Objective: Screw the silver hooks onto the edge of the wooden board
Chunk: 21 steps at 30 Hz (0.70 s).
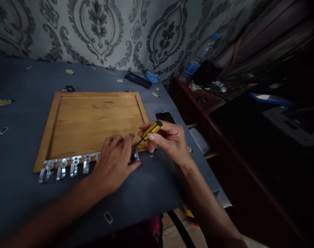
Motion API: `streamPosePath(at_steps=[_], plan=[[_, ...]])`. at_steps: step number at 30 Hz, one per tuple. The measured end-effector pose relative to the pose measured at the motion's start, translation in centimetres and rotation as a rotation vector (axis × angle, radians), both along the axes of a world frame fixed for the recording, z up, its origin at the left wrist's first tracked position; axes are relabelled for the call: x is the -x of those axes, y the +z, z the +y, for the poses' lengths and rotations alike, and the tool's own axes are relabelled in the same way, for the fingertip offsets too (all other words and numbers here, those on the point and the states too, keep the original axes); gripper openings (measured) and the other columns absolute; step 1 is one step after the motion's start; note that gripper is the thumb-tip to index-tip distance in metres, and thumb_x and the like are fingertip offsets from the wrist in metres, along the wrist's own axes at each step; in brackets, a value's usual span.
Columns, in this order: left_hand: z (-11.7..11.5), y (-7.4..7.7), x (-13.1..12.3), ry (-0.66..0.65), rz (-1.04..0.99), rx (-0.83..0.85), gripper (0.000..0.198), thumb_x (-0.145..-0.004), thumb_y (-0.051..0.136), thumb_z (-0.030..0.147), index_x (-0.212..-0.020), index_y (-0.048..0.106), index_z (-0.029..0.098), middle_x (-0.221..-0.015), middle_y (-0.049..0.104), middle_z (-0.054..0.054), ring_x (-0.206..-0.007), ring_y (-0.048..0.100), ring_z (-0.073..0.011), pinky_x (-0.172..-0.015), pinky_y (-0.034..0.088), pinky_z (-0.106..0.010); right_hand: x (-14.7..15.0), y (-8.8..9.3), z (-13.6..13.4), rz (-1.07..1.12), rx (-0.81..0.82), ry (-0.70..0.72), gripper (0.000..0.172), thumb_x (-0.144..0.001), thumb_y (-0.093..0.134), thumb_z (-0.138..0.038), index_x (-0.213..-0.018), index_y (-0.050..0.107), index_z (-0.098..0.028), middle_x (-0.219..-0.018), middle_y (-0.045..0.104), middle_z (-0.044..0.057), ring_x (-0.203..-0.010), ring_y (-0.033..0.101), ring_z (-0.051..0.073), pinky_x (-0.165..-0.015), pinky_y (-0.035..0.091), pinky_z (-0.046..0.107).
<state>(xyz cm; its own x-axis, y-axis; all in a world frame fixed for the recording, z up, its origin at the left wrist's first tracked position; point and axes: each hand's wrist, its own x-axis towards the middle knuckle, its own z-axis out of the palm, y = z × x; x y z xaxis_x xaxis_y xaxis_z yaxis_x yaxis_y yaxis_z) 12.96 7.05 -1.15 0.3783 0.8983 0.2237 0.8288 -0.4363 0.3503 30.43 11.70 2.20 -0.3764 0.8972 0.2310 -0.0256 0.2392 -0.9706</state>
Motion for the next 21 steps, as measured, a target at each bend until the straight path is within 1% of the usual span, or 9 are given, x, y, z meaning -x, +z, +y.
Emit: streamPosePath(at_steps=[2,5,8,11,13,14,16,18,21], plan=[[0.0,0.0,0.0,-0.002,0.003,-0.01,0.056,-0.077,0.077,0.031,-0.12,0.043,0.018,-0.101,0.068,-0.009,-0.1,0.061,-0.031,-0.086,0.045,-0.045,0.5,-0.6,-0.2,0.0,-0.047,-0.102,0.023,-0.078,0.079,-0.039,-0.079,0.068,-0.019,-0.067,0.063,-0.004,-0.041,0.05,0.005,-0.041,0.043,0.02],[0.0,-0.1,0.0,-0.004,0.018,-0.022,0.056,-0.077,0.078,0.03,-0.119,0.042,0.018,-0.102,0.068,-0.009,-0.1,0.061,-0.0312,-0.086,0.046,-0.045,1.5,-1.6,-0.6,-0.023,-0.158,-0.276,0.034,-0.071,0.084,-0.04,-0.067,0.057,-0.02,-0.065,0.056,-0.006,-0.046,0.047,0.006,-0.041,0.039,0.021],[-0.1,-0.1,0.0,-0.008,0.021,-0.024,0.056,-0.077,0.077,0.03,-0.119,0.042,0.019,-0.102,0.068,-0.008,-0.1,0.061,-0.0309,-0.087,0.046,-0.045,1.8,-1.8,-0.7,-0.026,-0.225,-0.356,0.036,-0.072,0.084,-0.039,-0.067,0.054,-0.02,-0.066,0.054,-0.006,-0.051,0.046,0.007,-0.046,0.039,0.022],[-0.1,-0.1,0.0,-0.009,-0.003,-0.029,0.06,-0.077,0.077,0.029,-0.123,0.04,0.018,-0.103,0.068,-0.008,-0.099,0.062,-0.0302,-0.088,0.045,-0.045,1.3,-1.3,-0.7,-0.032,-0.205,-0.265,0.023,-0.079,0.078,-0.04,-0.083,0.064,-0.022,-0.075,0.058,-0.004,-0.053,0.05,0.006,-0.05,0.044,0.022],[0.0,0.0,0.0,-0.007,-0.018,-0.021,0.059,-0.077,0.077,0.027,-0.122,0.04,0.018,-0.103,0.068,-0.008,-0.099,0.062,-0.03,-0.088,0.045,-0.045,0.7,-0.7,-0.6,-0.052,-0.151,-0.143,0.023,-0.085,0.072,-0.042,-0.095,0.068,-0.022,-0.083,0.06,-0.002,-0.054,0.055,0.006,-0.053,0.049,0.022],[0.0,0.1,0.0,-0.007,-0.021,-0.018,0.057,-0.078,0.076,0.026,-0.121,0.041,0.019,-0.103,0.068,-0.007,-0.1,0.062,-0.0301,-0.088,0.046,-0.045,0.5,-0.4,-0.5,-0.057,-0.123,-0.092,0.023,-0.086,0.07,-0.042,-0.096,0.069,-0.022,-0.085,0.061,-0.001,-0.055,0.058,0.006,-0.053,0.051,0.022],[0.0,0.1,0.0,-0.005,-0.021,-0.014,0.054,-0.078,0.076,0.025,-0.12,0.042,0.019,-0.104,0.068,-0.007,-0.1,0.063,-0.03,-0.088,0.046,-0.044,0.2,-0.2,-0.4,-0.047,-0.078,-0.042,0.022,-0.086,0.071,-0.041,-0.092,0.069,-0.02,-0.085,0.062,0.0,-0.055,0.06,0.007,-0.052,0.053,0.021],[-0.1,0.0,0.0,-0.002,-0.02,-0.018,0.055,-0.078,0.076,0.025,-0.121,0.042,0.019,-0.104,0.068,-0.007,-0.1,0.062,-0.0296,-0.088,0.046,-0.044,0.3,-0.2,-0.4,-0.002,-0.059,-0.064,0.021,-0.081,0.076,-0.038,-0.084,0.067,-0.019,-0.082,0.064,-0.001,-0.051,0.059,0.006,-0.047,0.052,0.019],[-0.1,-0.1,-0.1,-0.001,-0.013,-0.021,0.058,-0.078,0.076,0.027,-0.124,0.041,0.019,-0.103,0.068,-0.007,-0.099,0.062,-0.0294,-0.088,0.046,-0.044,0.9,-0.7,-0.4,0.089,-0.035,-0.099,0.027,-0.077,0.081,-0.034,-0.076,0.057,-0.02,-0.074,0.067,-0.003,-0.044,0.055,0.005,-0.039,0.047,0.016]])
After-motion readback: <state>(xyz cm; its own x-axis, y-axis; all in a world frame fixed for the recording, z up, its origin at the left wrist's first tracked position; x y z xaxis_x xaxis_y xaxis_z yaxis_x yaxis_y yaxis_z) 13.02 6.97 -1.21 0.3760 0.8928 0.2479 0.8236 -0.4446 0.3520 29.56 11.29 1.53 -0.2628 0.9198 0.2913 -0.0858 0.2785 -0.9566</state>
